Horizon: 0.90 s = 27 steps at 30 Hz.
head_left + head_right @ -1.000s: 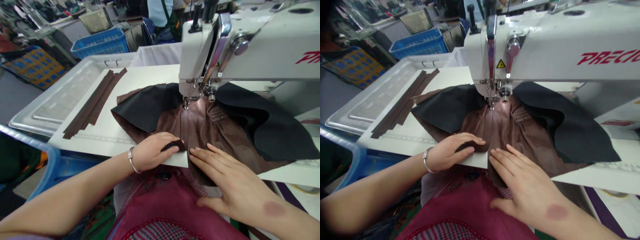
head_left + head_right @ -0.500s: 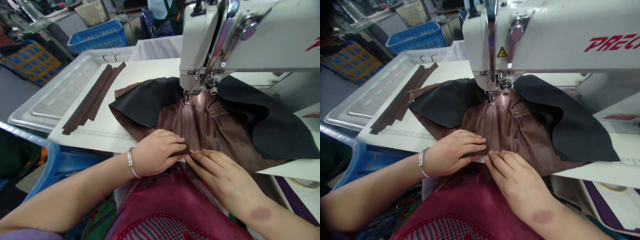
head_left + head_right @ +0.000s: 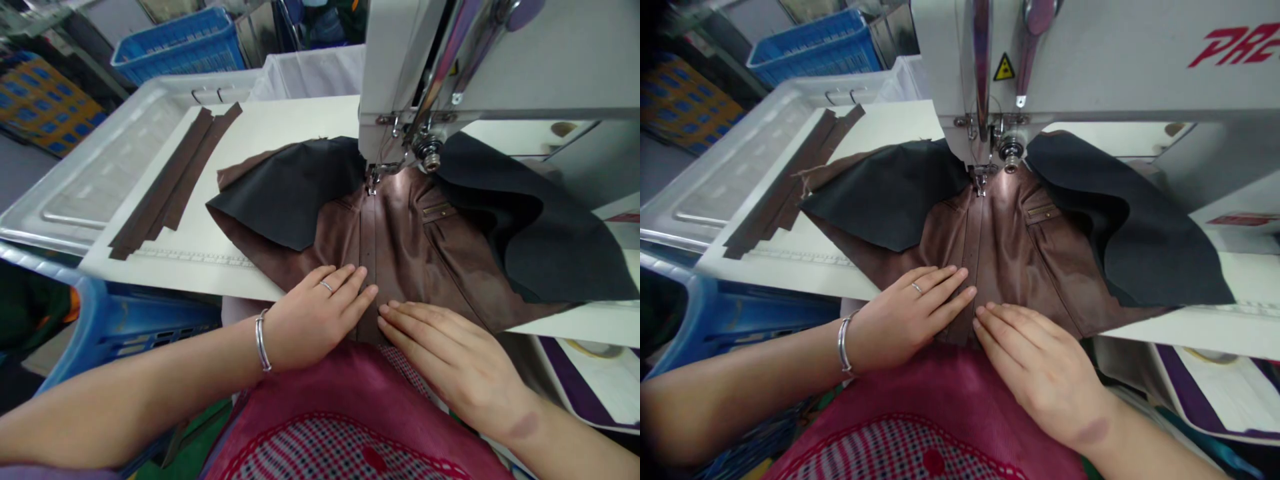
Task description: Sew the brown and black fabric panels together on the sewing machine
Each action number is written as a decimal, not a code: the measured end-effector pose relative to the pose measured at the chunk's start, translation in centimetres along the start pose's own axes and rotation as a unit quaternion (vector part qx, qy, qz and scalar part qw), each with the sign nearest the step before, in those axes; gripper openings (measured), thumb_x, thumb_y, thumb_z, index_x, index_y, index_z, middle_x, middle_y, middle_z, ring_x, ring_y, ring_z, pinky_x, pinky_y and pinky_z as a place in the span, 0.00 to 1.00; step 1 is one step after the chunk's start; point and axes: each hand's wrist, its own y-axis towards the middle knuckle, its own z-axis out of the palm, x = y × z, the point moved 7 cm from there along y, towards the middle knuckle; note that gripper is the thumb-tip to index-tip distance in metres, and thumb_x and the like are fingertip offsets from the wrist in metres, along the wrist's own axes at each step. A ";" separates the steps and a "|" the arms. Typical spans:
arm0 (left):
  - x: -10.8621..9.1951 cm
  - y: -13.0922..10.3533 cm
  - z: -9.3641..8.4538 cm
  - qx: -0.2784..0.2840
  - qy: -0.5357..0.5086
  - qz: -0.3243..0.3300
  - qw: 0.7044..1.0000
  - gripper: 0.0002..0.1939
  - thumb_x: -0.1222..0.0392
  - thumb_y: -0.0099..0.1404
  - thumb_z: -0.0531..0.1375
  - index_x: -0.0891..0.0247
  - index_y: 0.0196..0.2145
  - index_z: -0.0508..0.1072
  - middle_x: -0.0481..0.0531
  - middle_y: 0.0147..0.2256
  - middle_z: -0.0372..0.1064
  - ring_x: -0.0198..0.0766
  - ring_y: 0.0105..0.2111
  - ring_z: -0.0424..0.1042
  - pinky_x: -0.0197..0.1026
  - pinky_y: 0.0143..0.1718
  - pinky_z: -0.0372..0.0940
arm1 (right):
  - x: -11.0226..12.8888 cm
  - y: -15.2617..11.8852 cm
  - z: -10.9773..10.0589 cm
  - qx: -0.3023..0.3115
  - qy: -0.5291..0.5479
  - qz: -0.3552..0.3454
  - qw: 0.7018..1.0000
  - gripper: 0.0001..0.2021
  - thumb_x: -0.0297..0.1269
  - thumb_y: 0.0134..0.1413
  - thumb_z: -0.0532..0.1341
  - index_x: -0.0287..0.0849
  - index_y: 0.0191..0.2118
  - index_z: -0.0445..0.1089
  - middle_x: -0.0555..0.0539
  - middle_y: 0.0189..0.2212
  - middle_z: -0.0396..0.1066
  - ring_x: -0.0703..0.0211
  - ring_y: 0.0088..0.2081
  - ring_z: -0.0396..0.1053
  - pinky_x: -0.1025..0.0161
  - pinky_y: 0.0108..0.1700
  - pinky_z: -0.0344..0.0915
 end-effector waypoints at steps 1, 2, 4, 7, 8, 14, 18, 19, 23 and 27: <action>0.3 0.1 -0.3 -0.004 -0.020 -0.006 1.000 0.24 0.59 0.70 0.50 0.68 0.61 0.58 0.64 0.62 0.52 0.53 0.60 0.56 0.55 0.56 0.57 | 0.0 0.0 -0.1 -0.004 0.004 0.003 1.000 0.18 0.24 0.62 0.52 0.33 0.56 0.65 0.39 0.54 0.67 0.51 0.57 0.62 0.52 0.57 0.64; 0.7 0.3 -0.6 -0.008 -0.049 -0.018 0.999 0.23 0.58 0.69 0.51 0.66 0.60 0.60 0.62 0.62 0.54 0.52 0.58 0.58 0.55 0.55 0.58 | 0.0 0.0 -0.1 -0.007 0.008 0.006 1.000 0.18 0.24 0.61 0.52 0.33 0.56 0.65 0.39 0.54 0.67 0.51 0.56 0.63 0.52 0.57 0.64; 2.1 0.7 -1.5 -0.021 -0.131 -0.059 0.989 0.20 0.55 0.70 0.50 0.62 0.56 0.65 0.57 0.58 0.61 0.47 0.55 0.62 0.52 0.54 0.59 | -0.1 0.2 -0.3 -0.013 0.015 0.016 1.000 0.18 0.24 0.61 0.53 0.34 0.56 0.65 0.39 0.54 0.67 0.52 0.55 0.64 0.53 0.56 0.65; 3.9 1.3 -2.4 -0.031 -0.236 -0.112 0.965 0.19 0.57 0.73 0.45 0.63 0.52 0.69 0.54 0.50 0.69 0.39 0.49 0.66 0.46 0.54 0.61 | 0.0 0.5 -0.6 -0.022 0.018 0.023 0.999 0.18 0.23 0.60 0.54 0.34 0.54 0.67 0.39 0.52 0.68 0.52 0.54 0.65 0.54 0.54 0.67; 4.0 1.5 -2.5 -0.028 -0.245 -0.110 0.963 0.19 0.57 0.73 0.44 0.63 0.52 0.70 0.54 0.49 0.69 0.39 0.49 0.66 0.46 0.54 0.60 | 0.0 0.7 -0.7 -0.024 0.016 0.023 0.999 0.17 0.23 0.59 0.54 0.34 0.54 0.67 0.39 0.52 0.69 0.52 0.53 0.66 0.54 0.54 0.67; 1.6 1.3 -1.8 0.011 -0.106 -0.051 0.993 0.22 0.53 0.67 0.55 0.57 0.57 0.65 0.57 0.57 0.60 0.50 0.52 0.62 0.56 0.52 0.59 | 0.4 1.0 -1.0 -0.032 -0.014 0.012 0.999 0.17 0.24 0.61 0.50 0.34 0.50 0.70 0.42 0.50 0.71 0.53 0.50 0.68 0.56 0.50 0.70; 0.8 0.8 -1.2 -0.007 -0.073 -0.026 0.997 0.27 0.53 0.64 0.56 0.63 0.60 0.61 0.62 0.59 0.57 0.51 0.60 0.55 0.56 0.60 0.51 | 0.4 1.3 -1.3 -0.053 -0.027 0.001 0.998 0.18 0.25 0.63 0.47 0.37 0.46 0.73 0.46 0.48 0.73 0.56 0.49 0.70 0.60 0.49 0.70; 0.8 0.8 -1.1 -0.008 -0.071 -0.024 0.997 0.28 0.53 0.64 0.56 0.63 0.60 0.60 0.62 0.59 0.57 0.51 0.61 0.54 0.56 0.61 0.50 | 0.4 1.3 -1.2 -0.055 -0.031 0.001 0.998 0.18 0.26 0.64 0.47 0.37 0.46 0.73 0.46 0.48 0.73 0.56 0.49 0.70 0.61 0.49 0.70; 1.6 1.1 -1.2 0.001 -0.071 -0.031 0.997 0.26 0.52 0.66 0.54 0.61 0.60 0.60 0.60 0.59 0.57 0.50 0.61 0.56 0.56 0.62 0.49 | -0.1 1.6 -0.8 -0.045 -0.031 0.010 0.998 0.18 0.28 0.65 0.47 0.40 0.46 0.73 0.47 0.49 0.72 0.57 0.49 0.69 0.61 0.50 0.69; 2.5 1.8 -1.4 0.004 -0.069 -0.031 0.997 0.25 0.54 0.66 0.54 0.61 0.59 0.61 0.60 0.59 0.57 0.49 0.61 0.56 0.56 0.63 0.48 | -0.7 2.0 -0.4 -0.040 -0.027 0.006 0.999 0.16 0.28 0.64 0.49 0.39 0.47 0.73 0.46 0.49 0.72 0.55 0.50 0.69 0.60 0.50 0.70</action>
